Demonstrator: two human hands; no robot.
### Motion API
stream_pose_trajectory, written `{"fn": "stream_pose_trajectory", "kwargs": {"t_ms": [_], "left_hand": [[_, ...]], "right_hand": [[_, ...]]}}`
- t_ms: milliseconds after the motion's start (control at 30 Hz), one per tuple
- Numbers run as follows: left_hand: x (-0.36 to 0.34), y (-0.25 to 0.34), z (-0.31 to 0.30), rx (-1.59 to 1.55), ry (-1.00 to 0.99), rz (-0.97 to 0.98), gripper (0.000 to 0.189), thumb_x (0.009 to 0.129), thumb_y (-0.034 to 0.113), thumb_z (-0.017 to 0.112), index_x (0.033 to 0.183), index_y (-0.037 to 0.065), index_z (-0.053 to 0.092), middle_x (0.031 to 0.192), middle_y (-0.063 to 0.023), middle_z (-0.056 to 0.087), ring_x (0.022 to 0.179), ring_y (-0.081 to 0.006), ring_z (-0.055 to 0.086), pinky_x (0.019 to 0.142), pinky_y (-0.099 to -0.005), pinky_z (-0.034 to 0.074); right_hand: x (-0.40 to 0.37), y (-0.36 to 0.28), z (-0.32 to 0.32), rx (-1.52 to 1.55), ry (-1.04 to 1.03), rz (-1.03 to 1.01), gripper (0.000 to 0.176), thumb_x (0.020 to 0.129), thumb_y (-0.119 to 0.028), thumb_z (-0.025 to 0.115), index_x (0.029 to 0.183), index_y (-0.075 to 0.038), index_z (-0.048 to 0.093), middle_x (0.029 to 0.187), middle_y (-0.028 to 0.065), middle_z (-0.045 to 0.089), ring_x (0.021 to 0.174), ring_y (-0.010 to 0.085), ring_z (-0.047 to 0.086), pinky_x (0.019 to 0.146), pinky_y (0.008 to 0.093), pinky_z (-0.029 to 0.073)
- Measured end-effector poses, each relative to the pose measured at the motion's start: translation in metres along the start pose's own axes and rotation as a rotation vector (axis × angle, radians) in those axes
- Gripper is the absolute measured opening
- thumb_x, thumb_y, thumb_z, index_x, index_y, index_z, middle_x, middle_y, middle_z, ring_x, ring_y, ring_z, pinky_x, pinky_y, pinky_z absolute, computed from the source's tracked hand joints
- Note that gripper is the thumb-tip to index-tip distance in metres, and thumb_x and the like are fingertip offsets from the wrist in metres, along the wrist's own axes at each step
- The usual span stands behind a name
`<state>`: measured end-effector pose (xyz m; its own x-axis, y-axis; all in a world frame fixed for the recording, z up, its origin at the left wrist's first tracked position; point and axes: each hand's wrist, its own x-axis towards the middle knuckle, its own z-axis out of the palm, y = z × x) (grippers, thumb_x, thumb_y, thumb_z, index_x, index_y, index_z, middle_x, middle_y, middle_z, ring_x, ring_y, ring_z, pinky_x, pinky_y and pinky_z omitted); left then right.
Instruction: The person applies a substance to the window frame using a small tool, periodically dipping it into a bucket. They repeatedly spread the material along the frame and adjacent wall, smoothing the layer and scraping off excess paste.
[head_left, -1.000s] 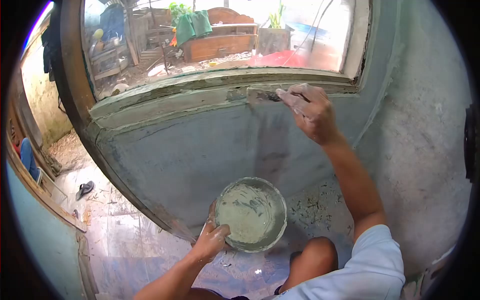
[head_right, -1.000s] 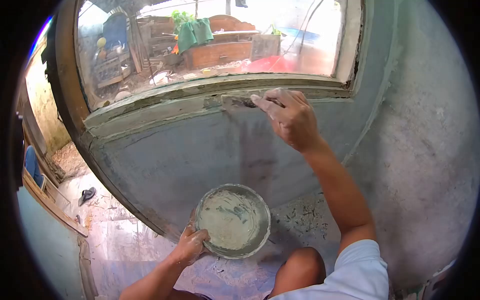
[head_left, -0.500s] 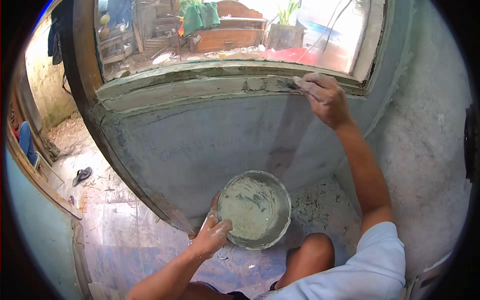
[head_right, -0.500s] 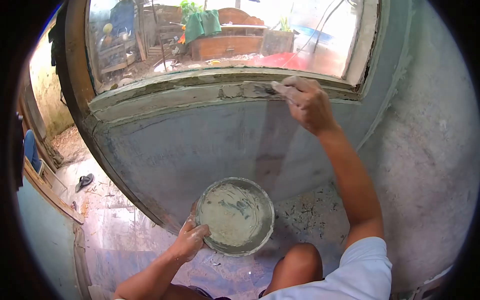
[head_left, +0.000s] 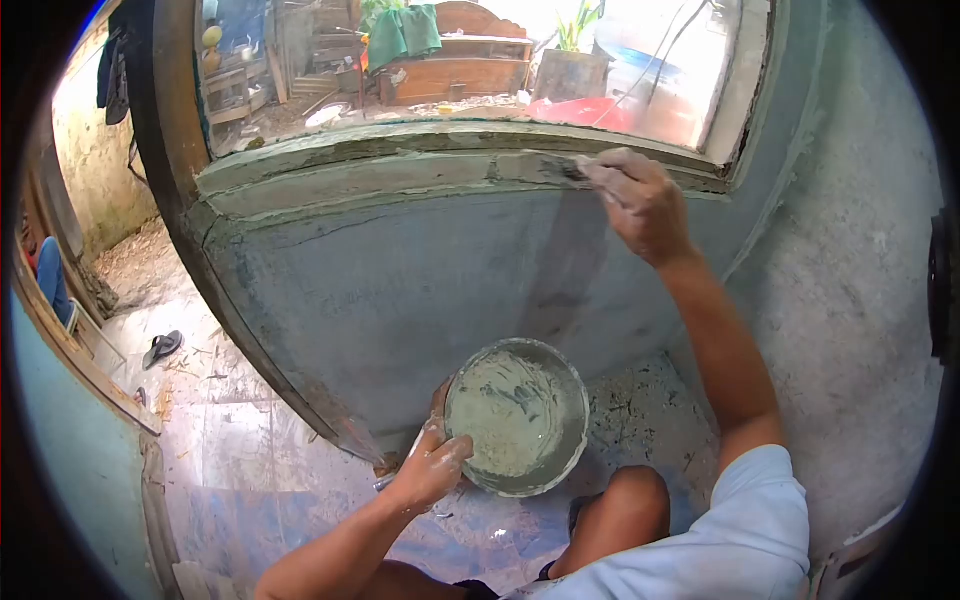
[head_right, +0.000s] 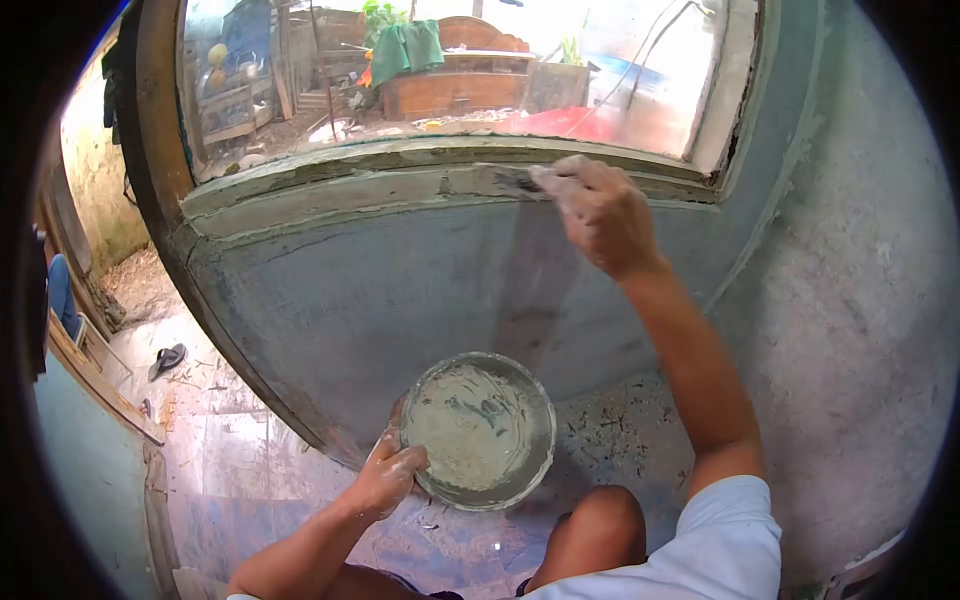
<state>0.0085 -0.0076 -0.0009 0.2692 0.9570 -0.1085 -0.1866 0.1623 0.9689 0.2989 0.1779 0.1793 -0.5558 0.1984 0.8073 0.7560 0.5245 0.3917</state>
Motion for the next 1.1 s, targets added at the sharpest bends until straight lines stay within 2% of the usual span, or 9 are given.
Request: {"fn": "stream_pose_trajectory", "kwargs": {"t_ms": [167, 267, 567, 633, 733, 867, 900, 967, 1100], "left_hand": [[0.006, -0.007, -0.003, 0.012, -0.031, 0.103, 0.089, 0.08, -0.005, 0.046, 0.164, 0.005, 0.018, 0.145, -0.0143, 0.051, 0.127, -0.0217, 0.05, 0.107, -0.0318, 0.042], [0.008, -0.004, -0.001, 0.009, -0.04, 0.073, 0.089, 0.08, -0.005, 0.047, 0.164, 0.005, 0.018, 0.144, -0.0139, 0.051, 0.127, -0.0213, 0.051, 0.107, -0.031, 0.041], [-0.004, 0.001, -0.003, 0.0, -0.006, 0.074, 0.087, 0.08, -0.005, 0.046, 0.163, 0.004, 0.021, 0.142, -0.014, 0.052, 0.125, -0.0206, 0.051, 0.105, -0.03, 0.042], [-0.002, 0.002, -0.002, 0.012, 0.002, 0.067, 0.086, 0.08, -0.005, 0.045, 0.163, 0.003, 0.022, 0.142, -0.0133, 0.052, 0.125, -0.0201, 0.05, 0.105, -0.0292, 0.041], [0.007, -0.004, -0.001, 0.03, -0.004, 0.11, 0.085, 0.08, -0.005, 0.045, 0.162, 0.003, 0.023, 0.14, -0.0122, 0.053, 0.124, -0.0194, 0.05, 0.103, -0.0283, 0.042], [0.012, -0.009, -0.002, 0.039, -0.028, 0.074, 0.085, 0.081, -0.004, 0.046, 0.162, 0.003, 0.023, 0.14, -0.0114, 0.053, 0.121, -0.0177, 0.051, 0.1, -0.0272, 0.043], [0.01, -0.007, -0.001, 0.046, -0.03, 0.065, 0.085, 0.081, -0.004, 0.046, 0.162, 0.003, 0.023, 0.14, -0.0114, 0.053, 0.121, -0.0177, 0.051, 0.1, -0.0272, 0.043], [0.008, 0.001, 0.0, 0.019, -0.023, 0.014, 0.086, 0.081, -0.004, 0.046, 0.163, 0.003, 0.022, 0.141, -0.0112, 0.052, 0.12, -0.0176, 0.051, 0.098, -0.0269, 0.043], [0.008, 0.0, 0.0, 0.036, -0.038, 0.074, 0.087, 0.08, -0.004, 0.046, 0.163, 0.003, 0.022, 0.142, -0.0109, 0.052, 0.12, -0.0177, 0.052, 0.097, -0.0263, 0.044]], "right_hand": [[0.002, -0.006, -0.007, 0.159, 0.061, 0.024, 0.035, 0.085, -0.005, 0.077, 0.119, -0.017, 0.078, 0.104, 0.0028, 0.071, 0.088, 0.0234, 0.069, 0.078, 0.0359, 0.057], [0.021, -0.022, 0.009, 0.168, 0.051, -0.027, 0.036, 0.086, -0.006, 0.077, 0.12, -0.018, 0.077, 0.104, 0.0012, 0.07, 0.091, 0.0221, 0.069, 0.082, 0.0365, 0.057], [-0.012, 0.034, -0.006, 0.086, -0.013, -0.013, 0.043, 0.085, -0.002, 0.074, 0.123, -0.021, 0.077, 0.106, -0.0008, 0.071, 0.098, 0.0219, 0.069, 0.088, 0.0391, 0.056], [-0.006, 0.039, -0.025, -0.016, -0.062, -0.093, 0.044, 0.084, -0.002, 0.074, 0.123, -0.022, 0.077, 0.105, -0.0011, 0.071, 0.1, 0.0196, 0.067, 0.092, 0.0359, 0.053], [0.041, 0.037, -0.04, -0.153, -0.093, -0.343, 0.037, 0.088, -0.004, 0.072, 0.117, -0.027, 0.079, 0.105, -0.0044, 0.071, 0.1, 0.0166, 0.065, 0.107, 0.0402, 0.041], [0.116, 0.025, -0.031, -0.215, -0.238, -0.59, 0.022, 0.094, -0.014, 0.07, 0.105, -0.03, 0.08, 0.102, -0.0053, 0.072, 0.106, 0.0135, 0.065, 0.113, 0.0439, 0.034], [0.13, 0.018, -0.03, -0.225, -0.288, -0.659, 0.021, 0.094, -0.011, 0.07, 0.105, -0.026, 0.081, 0.104, -0.0013, 0.073, 0.105, 0.0165, 0.067, 0.106, 0.0423, 0.044], [0.156, -0.033, -0.064, -0.3, -0.608, -0.594, 0.03, 0.096, -0.007, 0.06, 0.097, -0.029, 0.08, 0.094, -0.0024, 0.066, 0.105, 0.0165, 0.065, 0.104, 0.0446, 0.042], [0.174, -0.029, -0.041, -0.294, -0.587, -0.703, 0.019, 0.089, -0.005, 0.064, 0.083, -0.018, 0.076, 0.092, -0.0007, 0.065, 0.105, 0.0191, 0.065, 0.101, 0.0411, 0.041]]}}
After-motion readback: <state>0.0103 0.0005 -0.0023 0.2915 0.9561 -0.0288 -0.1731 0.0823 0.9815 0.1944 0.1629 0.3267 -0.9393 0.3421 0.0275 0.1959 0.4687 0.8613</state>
